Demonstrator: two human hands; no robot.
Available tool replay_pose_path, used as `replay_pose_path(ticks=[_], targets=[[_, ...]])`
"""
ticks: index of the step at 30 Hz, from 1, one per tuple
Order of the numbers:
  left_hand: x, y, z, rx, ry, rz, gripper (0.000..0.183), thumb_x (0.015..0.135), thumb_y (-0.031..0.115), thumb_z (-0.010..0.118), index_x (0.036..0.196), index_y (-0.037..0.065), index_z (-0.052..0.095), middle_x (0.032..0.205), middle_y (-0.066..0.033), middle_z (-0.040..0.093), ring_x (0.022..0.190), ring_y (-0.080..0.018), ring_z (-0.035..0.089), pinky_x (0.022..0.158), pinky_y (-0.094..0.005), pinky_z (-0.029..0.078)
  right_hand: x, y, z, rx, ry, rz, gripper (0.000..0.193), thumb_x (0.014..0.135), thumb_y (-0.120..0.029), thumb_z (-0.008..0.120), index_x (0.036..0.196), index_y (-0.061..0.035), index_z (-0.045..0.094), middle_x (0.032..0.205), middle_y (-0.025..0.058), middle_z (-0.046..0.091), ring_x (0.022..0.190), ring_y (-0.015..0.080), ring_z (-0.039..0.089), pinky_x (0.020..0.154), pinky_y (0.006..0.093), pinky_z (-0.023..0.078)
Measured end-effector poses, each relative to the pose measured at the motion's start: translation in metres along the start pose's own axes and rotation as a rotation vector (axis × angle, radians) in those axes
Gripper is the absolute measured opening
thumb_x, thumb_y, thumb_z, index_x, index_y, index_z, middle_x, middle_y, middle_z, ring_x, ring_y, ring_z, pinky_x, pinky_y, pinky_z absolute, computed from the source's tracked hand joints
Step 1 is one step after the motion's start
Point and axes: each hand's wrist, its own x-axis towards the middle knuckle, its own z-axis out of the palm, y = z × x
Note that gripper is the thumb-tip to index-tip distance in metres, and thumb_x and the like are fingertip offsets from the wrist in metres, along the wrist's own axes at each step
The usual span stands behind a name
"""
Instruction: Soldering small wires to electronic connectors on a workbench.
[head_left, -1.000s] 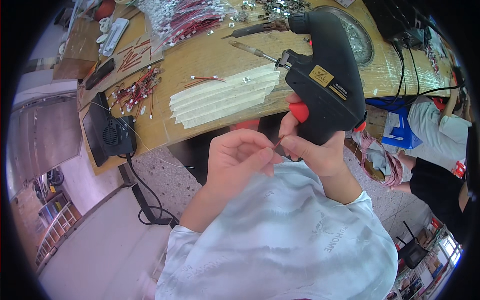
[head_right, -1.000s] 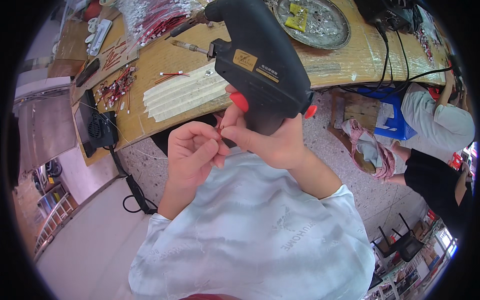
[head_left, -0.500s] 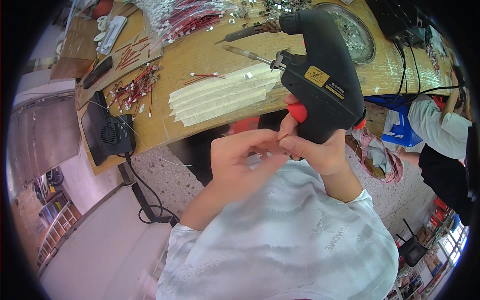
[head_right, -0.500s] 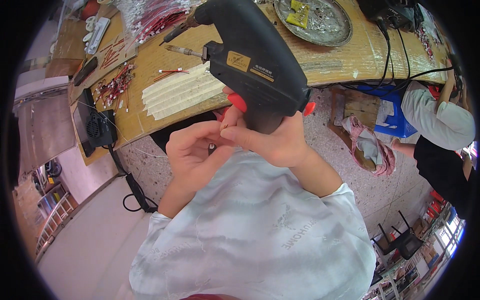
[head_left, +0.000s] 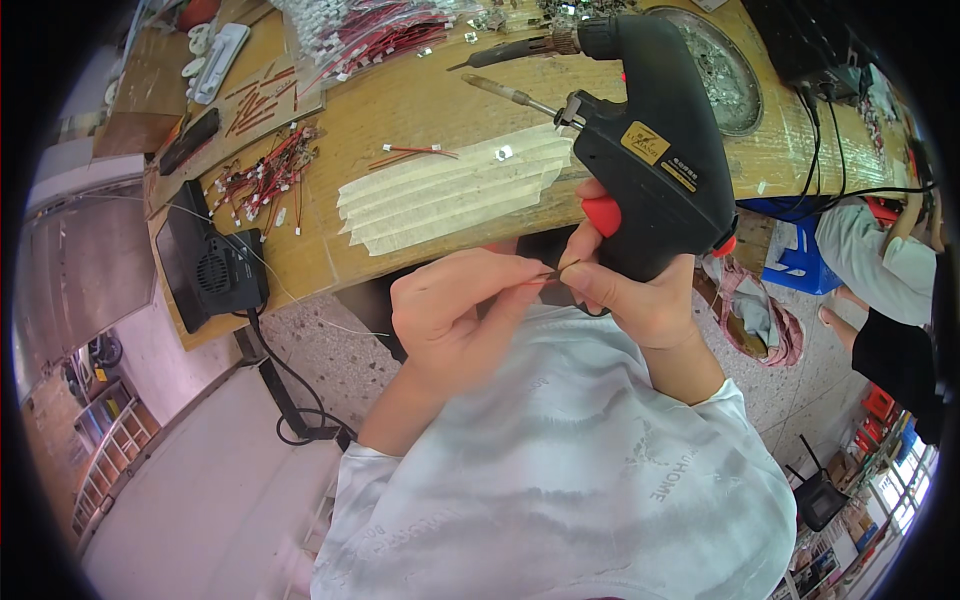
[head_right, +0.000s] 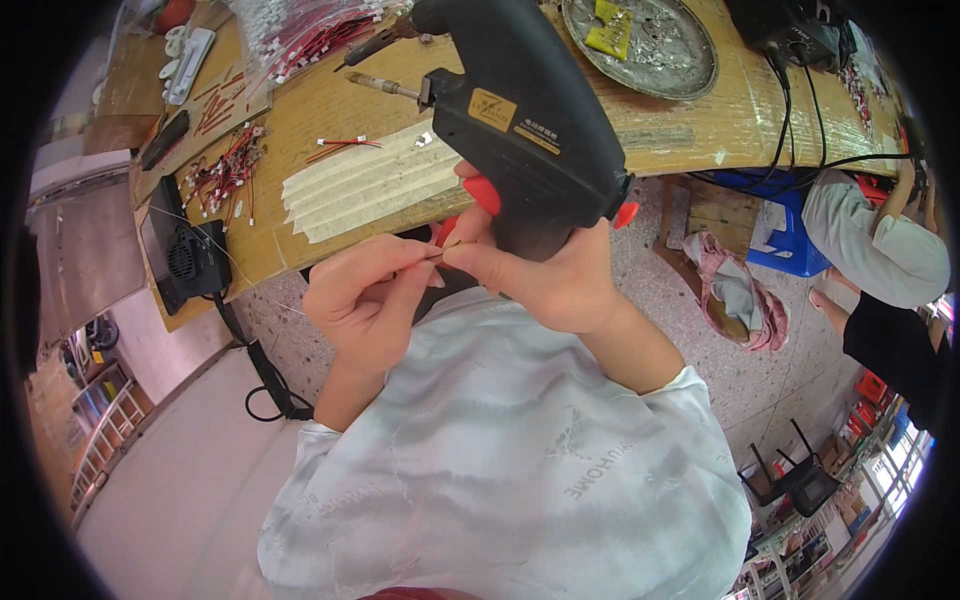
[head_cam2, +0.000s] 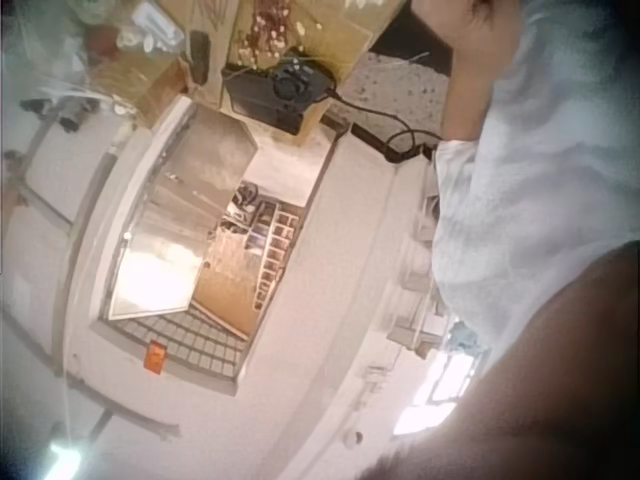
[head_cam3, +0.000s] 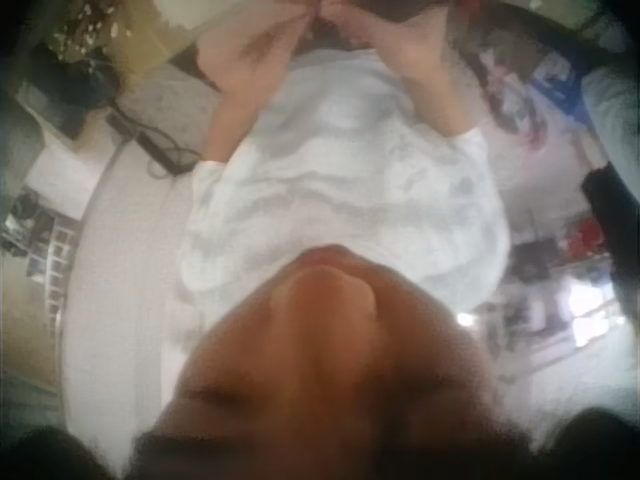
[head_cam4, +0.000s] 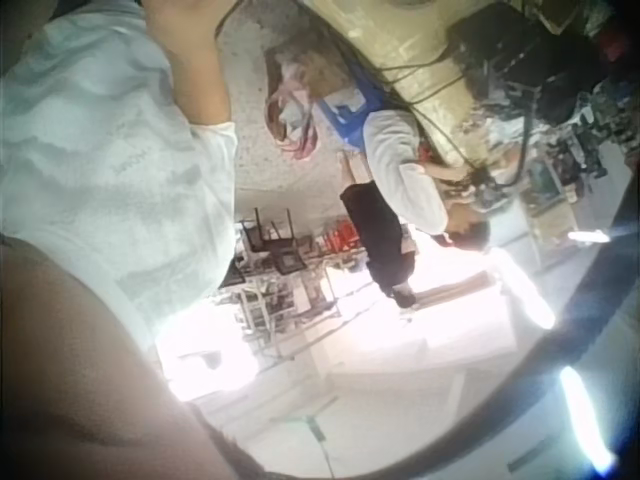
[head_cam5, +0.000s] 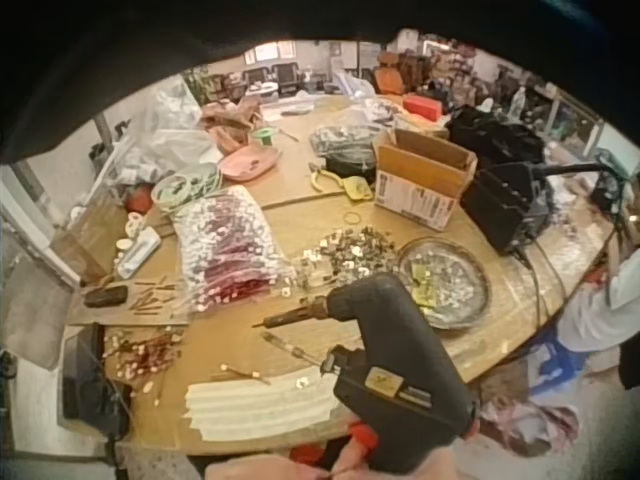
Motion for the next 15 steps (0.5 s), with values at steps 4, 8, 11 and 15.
replay_pose_path(ticks=[4, 8, 11, 15], targets=[[0.009, -0.008, -0.008, 0.032, -0.004, 0.100, 0.017, 0.076, -0.010, 0.077, 0.091, -0.003, 0.075, 0.083, -0.0130, 0.077, 0.069, -0.0217, 0.074, 0.062, -0.0284, 0.058, 0.004, 0.002, -0.001, -0.051, 0.024, -0.004, 0.061, 0.083, 0.020, 0.071, 0.139, 0.0073, 0.050, 0.094, 0.0126, 0.069, 0.071, 0.0127, 0.061, 0.058, 0.0254, 0.048], [0.018, -0.012, -0.016, 0.168, 0.042, 0.188, 0.016, 0.073, -0.010, 0.078, 0.086, -0.001, 0.074, 0.084, -0.0140, 0.078, 0.069, -0.0239, 0.075, 0.062, -0.0298, 0.060, 0.010, 0.003, -0.001, -0.085, 0.014, 0.046, 0.059, 0.085, 0.019, 0.070, 0.139, 0.0069, 0.049, 0.094, 0.0115, 0.069, 0.075, 0.0124, 0.062, 0.061, 0.0253, 0.049], [0.031, -0.018, -0.023, 0.333, 0.054, 0.331, 0.015, 0.073, -0.009, 0.079, 0.085, -0.001, 0.073, 0.085, -0.0145, 0.078, 0.068, -0.0240, 0.075, 0.061, -0.0293, 0.059, 0.020, 0.003, 0.002, -0.189, 0.001, 0.065, 0.052, 0.087, 0.016, 0.068, 0.135, 0.0061, 0.050, 0.094, 0.0097, 0.068, 0.079, 0.0116, 0.062, 0.065, 0.0249, 0.049], [0.039, -0.025, -0.030, 0.360, 0.048, 0.375, 0.015, 0.073, -0.009, 0.079, 0.085, 0.000, 0.074, 0.087, -0.0148, 0.077, 0.066, -0.0231, 0.073, 0.060, -0.0285, 0.059, 0.026, 0.002, 0.007, -0.261, 0.009, 0.053, 0.044, 0.088, 0.014, 0.067, 0.129, 0.0053, 0.051, 0.093, 0.0081, 0.066, 0.082, 0.0108, 0.062, 0.069, 0.0251, 0.050]])
